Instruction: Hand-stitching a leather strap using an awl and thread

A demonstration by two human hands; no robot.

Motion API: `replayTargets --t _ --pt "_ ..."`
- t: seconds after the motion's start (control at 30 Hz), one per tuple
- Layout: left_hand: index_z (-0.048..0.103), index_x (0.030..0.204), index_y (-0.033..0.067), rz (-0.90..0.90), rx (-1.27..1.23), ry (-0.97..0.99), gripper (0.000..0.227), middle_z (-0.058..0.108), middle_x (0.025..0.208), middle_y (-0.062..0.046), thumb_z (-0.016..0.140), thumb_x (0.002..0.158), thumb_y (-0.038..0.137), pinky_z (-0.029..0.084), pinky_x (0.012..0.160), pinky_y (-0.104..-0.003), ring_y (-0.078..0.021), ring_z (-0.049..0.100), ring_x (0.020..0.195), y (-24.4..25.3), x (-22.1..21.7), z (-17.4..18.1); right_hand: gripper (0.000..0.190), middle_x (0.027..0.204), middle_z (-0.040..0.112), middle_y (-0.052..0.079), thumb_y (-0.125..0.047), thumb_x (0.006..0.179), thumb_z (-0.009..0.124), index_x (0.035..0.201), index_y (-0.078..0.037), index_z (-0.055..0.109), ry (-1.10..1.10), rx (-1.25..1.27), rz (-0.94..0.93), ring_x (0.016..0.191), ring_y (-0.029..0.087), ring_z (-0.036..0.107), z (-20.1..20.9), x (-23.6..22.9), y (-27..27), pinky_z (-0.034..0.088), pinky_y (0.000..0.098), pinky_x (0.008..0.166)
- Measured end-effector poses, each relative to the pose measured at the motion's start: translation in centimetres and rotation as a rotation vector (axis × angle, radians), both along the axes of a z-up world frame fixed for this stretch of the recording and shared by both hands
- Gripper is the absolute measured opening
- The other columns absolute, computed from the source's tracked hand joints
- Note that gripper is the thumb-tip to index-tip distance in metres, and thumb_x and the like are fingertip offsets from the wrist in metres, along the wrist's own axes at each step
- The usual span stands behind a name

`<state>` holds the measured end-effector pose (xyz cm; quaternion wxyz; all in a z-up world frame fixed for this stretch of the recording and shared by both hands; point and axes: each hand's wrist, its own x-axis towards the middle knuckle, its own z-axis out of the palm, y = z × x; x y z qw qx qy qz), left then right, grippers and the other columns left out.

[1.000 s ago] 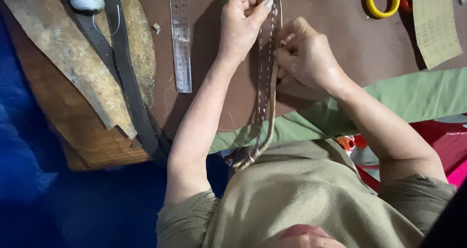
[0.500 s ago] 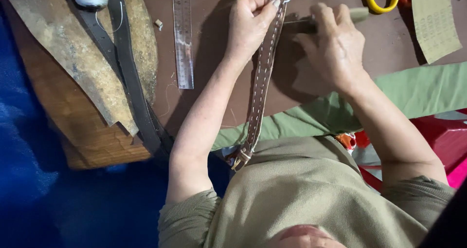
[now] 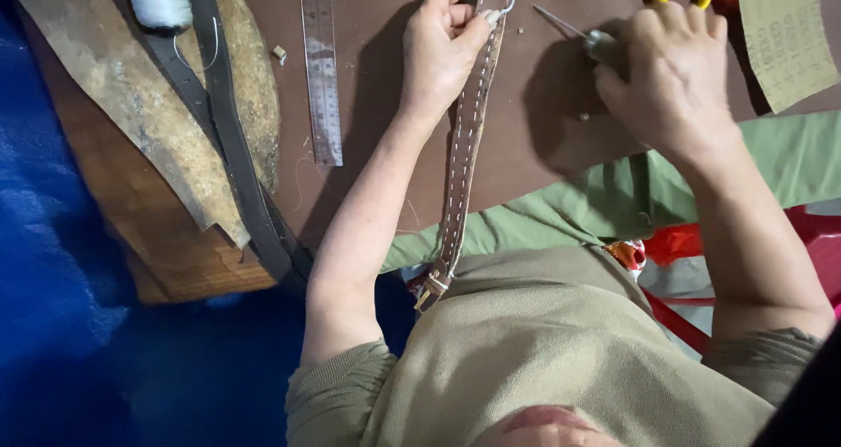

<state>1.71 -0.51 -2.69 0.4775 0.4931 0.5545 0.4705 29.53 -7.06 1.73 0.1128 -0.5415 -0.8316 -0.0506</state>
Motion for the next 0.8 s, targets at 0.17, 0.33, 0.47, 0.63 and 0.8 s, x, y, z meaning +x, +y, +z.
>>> replayTargets --t 0.17,0.33,0.47,0.63,0.8 --pt "0.074 0.113 0.0068 -0.042 0.118 0.122 0.04 0.082 0.105 0.0 0.064 0.096 0.041 0.058 0.084 -0.024 -0.0068 0.073 0.094 -0.2 -0.7 1.8 0.031 0.098 0.066 0.016 -0.016 0.105 0.078 0.119 -0.001 0.056 0.436 -0.47 -0.294 0.079 0.033 0.058 5.2 1.5 -3.0 0.045 0.0429 0.071" --pt "0.071 0.081 0.0134 -0.112 0.115 0.17 0.02 0.056 0.07 0.012 0.068 0.093 0.03 0.04 0.06 -0.023 -0.0012 0.045 0.066 0.3 -0.6 3.2 0.031 0.111 0.062 0.014 -0.015 0.119 0.085 0.126 0.003 0.061 0.631 -0.345 -0.115 0.088 0.023 0.057 4.3 3.0 -4.3 0.047 0.0377 0.08" --pt "0.078 0.091 0.01 -0.112 0.094 0.215 0.009 0.081 0.083 0.005 0.075 0.087 0.017 0.055 0.068 -0.02 0.0008 0.069 0.076 0.7 -0.3 1.6 0.025 0.125 0.07 0.02 0.001 0.118 0.077 0.14 0.011 0.07 0.756 -0.324 0.003 0.086 0.022 0.056 6.0 1.2 -3.7 0.045 0.0329 0.079" --pt "0.078 0.092 0.0088 -0.089 0.119 0.299 0.01 0.08 0.086 0.006 0.074 0.087 0.016 0.055 0.072 -0.02 0.0004 0.07 0.08 0.1 0.0 3.4 0.03 0.125 0.072 0.029 0.007 0.112 0.081 0.135 0.017 0.065 0.832 -0.307 0.113 0.107 0.03 0.07 4.9 -0.9 -2.7 0.057 0.0376 0.1" --pt "0.079 0.095 0.0083 -0.06 0.076 0.303 0.01 0.078 0.08 0.006 0.075 0.088 0.014 0.052 0.067 -0.02 0.0008 0.059 0.071 -0.4 0.3 4.4 0.025 0.12 0.072 0.028 0.007 0.11 0.077 0.13 0.017 0.065 0.815 -0.291 0.204 0.101 0.031 0.072 3.7 -2.4 -1.6 0.056 0.0362 0.091"
